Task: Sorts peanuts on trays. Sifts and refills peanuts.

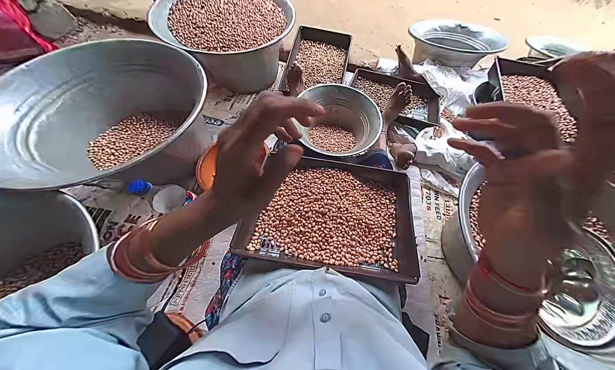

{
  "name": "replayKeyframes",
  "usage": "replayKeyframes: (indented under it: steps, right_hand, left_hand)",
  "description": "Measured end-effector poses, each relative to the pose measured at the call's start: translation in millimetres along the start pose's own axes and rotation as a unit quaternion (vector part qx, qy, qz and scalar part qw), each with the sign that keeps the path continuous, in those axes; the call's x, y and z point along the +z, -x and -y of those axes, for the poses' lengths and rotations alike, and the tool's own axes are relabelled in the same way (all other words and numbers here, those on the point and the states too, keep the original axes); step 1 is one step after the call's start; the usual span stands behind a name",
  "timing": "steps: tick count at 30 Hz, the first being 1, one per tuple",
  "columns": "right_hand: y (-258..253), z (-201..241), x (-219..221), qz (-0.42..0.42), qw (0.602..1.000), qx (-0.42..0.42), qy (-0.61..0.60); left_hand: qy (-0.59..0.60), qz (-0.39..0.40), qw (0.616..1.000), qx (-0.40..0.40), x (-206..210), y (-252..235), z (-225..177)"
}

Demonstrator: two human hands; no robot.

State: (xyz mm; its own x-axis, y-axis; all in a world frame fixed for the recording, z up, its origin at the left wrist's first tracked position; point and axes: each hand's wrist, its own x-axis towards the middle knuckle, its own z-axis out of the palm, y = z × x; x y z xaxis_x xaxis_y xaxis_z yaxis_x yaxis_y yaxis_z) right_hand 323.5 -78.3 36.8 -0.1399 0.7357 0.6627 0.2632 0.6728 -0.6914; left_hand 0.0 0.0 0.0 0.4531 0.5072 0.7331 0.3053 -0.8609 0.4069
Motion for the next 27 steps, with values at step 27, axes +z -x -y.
replayKeyframes:
  steps: [27]
  right_hand:
    - [86.3,-157.9,92.7,0.237,0.877,0.408,0.089]
  left_hand:
    - [0.41,0.16,0.731,-0.521,137.0,98.0,80.3]
